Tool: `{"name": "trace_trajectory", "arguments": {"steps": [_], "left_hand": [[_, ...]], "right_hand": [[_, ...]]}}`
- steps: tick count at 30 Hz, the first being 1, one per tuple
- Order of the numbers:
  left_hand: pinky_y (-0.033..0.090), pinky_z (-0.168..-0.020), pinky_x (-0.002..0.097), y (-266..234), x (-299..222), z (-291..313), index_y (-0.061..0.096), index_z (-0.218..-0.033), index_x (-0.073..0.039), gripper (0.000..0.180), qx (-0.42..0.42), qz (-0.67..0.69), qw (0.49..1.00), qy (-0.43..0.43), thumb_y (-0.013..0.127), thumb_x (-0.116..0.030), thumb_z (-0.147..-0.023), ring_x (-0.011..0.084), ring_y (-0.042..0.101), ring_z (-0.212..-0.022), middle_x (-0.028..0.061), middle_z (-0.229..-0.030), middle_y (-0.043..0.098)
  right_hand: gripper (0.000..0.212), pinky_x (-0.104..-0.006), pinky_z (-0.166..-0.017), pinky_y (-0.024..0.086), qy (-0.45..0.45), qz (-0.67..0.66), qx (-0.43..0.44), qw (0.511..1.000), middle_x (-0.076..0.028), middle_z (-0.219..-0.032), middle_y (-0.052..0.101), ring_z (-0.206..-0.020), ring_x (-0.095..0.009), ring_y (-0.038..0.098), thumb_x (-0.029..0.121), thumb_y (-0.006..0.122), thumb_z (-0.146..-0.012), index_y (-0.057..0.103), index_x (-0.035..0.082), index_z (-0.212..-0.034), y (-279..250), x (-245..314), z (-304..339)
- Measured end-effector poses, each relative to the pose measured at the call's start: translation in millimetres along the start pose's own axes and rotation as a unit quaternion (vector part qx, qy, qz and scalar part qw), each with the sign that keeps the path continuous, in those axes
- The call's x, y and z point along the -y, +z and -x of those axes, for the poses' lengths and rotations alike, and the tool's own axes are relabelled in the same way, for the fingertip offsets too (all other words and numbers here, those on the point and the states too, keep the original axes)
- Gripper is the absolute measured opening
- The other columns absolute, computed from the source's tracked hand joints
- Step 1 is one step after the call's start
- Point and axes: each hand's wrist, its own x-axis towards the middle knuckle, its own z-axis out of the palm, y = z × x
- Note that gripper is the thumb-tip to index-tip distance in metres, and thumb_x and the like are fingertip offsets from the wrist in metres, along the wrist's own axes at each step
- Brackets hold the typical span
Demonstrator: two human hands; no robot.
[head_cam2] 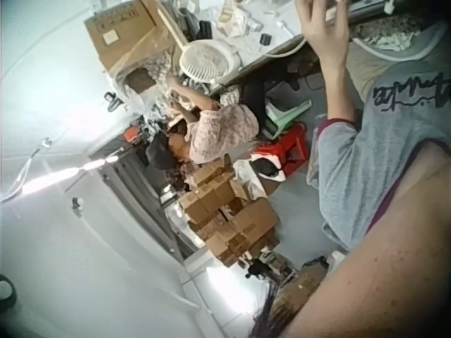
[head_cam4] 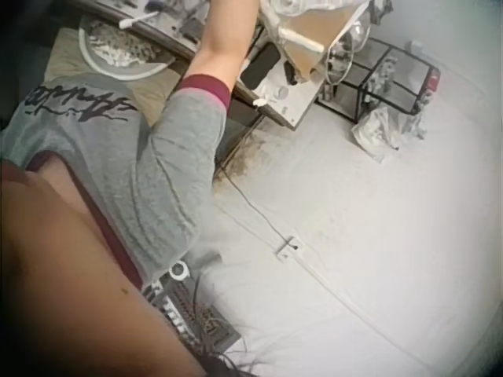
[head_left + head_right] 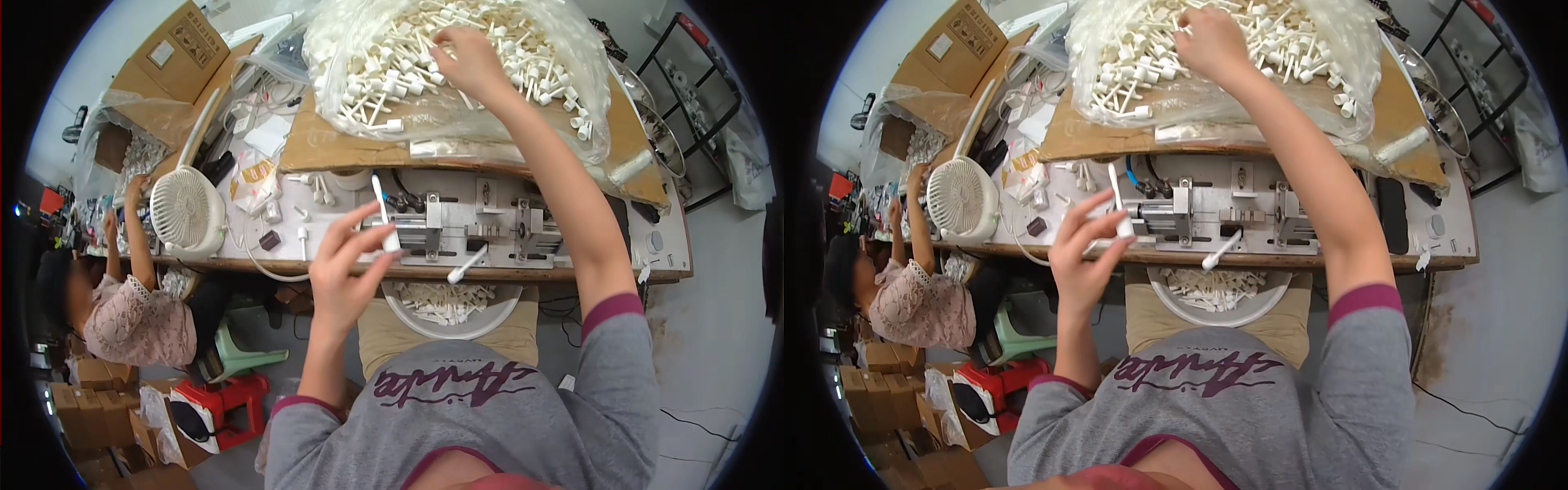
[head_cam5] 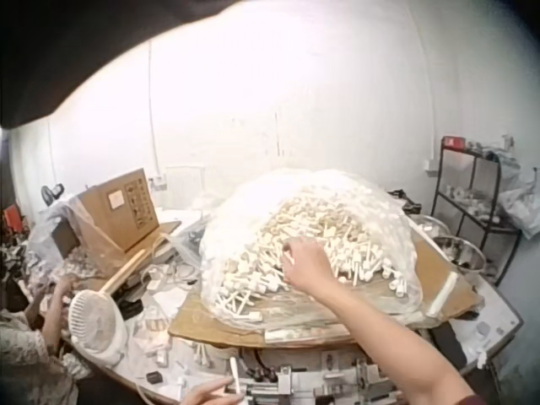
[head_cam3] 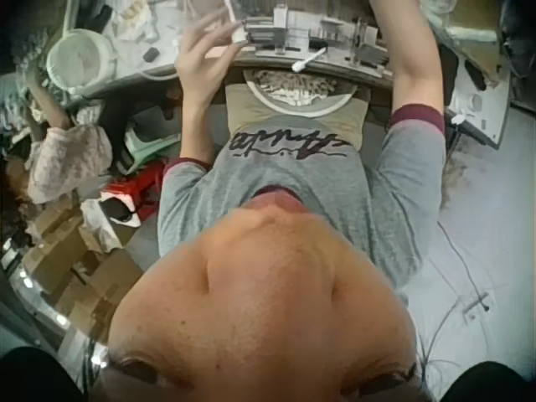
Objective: Manually assemble small white plastic components using a workbench fixture.
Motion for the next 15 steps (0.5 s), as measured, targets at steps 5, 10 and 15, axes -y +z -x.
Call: {"name": "trace_trajectory", "arguments": {"steps": [5, 10, 15], "left_hand": [[0.056, -0.070, 0.0285, 18, 5, 43, 0.072, -0.107, -0.005, 0.035, 0.079, -0.022, 0.995, 0.062, 0.078, 0.000, -0.073, 0.0189, 0.068, -0.079, 0.0118, -0.123, 0.064], [0.056, -0.071, 0.0266, 19, 21, 79, 0.072, -0.107, -0.003, 0.033, 0.076, -0.009, 0.996, -0.054, 0.078, 0.002, -0.075, 0.0145, 0.068, -0.079, 0.0117, -0.124, 0.063], [0.057, -0.070, 0.0266, 21, 34, 80, 0.072, -0.107, -0.003, 0.032, 0.086, 0.003, 0.995, -0.057, 0.078, 0.001, -0.075, 0.0146, 0.069, -0.080, 0.0117, -0.124, 0.063]], "right_hand": [[0.075, -0.0509, -0.107, 0.036, 0.077, 0.163, 0.211, 0.961, -0.020, -0.139, 0.052, -0.132, -0.036, 0.045, 0.058, 0.063, -0.079, 0.058, 0.004, -0.131, 63, 29, -63], [0.087, -0.0551, -0.114, 0.026, 0.065, 0.173, 0.214, 0.959, -0.021, -0.150, 0.040, -0.142, -0.036, 0.031, 0.058, 0.064, -0.077, 0.046, 0.004, -0.144, 106, 76, -83], [0.079, -0.0632, -0.106, 0.028, 0.084, 0.202, 0.268, 0.938, -0.019, -0.151, 0.038, -0.142, -0.038, 0.028, 0.050, 0.065, -0.079, 0.050, 0.005, -0.142, 120, 103, -84]]}}
